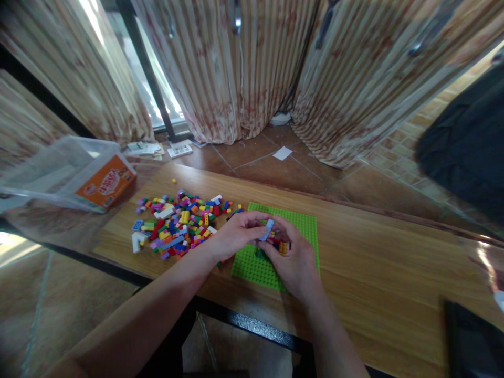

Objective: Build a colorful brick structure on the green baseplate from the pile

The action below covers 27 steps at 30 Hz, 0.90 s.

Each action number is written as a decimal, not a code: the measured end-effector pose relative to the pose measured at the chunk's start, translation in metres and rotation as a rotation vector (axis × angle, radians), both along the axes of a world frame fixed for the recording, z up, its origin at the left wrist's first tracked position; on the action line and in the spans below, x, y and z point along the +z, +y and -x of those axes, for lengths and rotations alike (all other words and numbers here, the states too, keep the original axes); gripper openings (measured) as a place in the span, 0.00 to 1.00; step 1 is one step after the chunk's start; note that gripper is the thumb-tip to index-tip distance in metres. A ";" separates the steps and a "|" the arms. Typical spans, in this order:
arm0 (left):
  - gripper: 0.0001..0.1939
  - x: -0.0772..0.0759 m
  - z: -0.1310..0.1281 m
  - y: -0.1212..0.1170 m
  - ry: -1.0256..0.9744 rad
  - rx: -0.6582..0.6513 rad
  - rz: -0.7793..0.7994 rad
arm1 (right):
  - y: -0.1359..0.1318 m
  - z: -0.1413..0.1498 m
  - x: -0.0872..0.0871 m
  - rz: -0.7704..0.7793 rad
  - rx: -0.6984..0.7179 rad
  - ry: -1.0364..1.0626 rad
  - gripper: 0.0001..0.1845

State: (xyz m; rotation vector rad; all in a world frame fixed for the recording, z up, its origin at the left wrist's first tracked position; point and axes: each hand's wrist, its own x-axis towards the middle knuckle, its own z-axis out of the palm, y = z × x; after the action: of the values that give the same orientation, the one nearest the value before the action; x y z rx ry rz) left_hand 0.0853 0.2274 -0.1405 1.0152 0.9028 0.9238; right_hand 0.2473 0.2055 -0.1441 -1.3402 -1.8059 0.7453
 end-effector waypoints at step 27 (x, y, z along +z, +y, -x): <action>0.14 -0.010 0.009 0.008 0.633 0.068 -0.362 | 0.001 -0.048 -0.009 -0.026 0.179 -0.327 0.23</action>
State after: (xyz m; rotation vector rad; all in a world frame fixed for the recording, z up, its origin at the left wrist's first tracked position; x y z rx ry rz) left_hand 0.0762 0.2355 -0.1509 1.6480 1.3262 0.8484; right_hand 0.2950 0.2066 -0.1528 -1.3563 -2.2081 0.6183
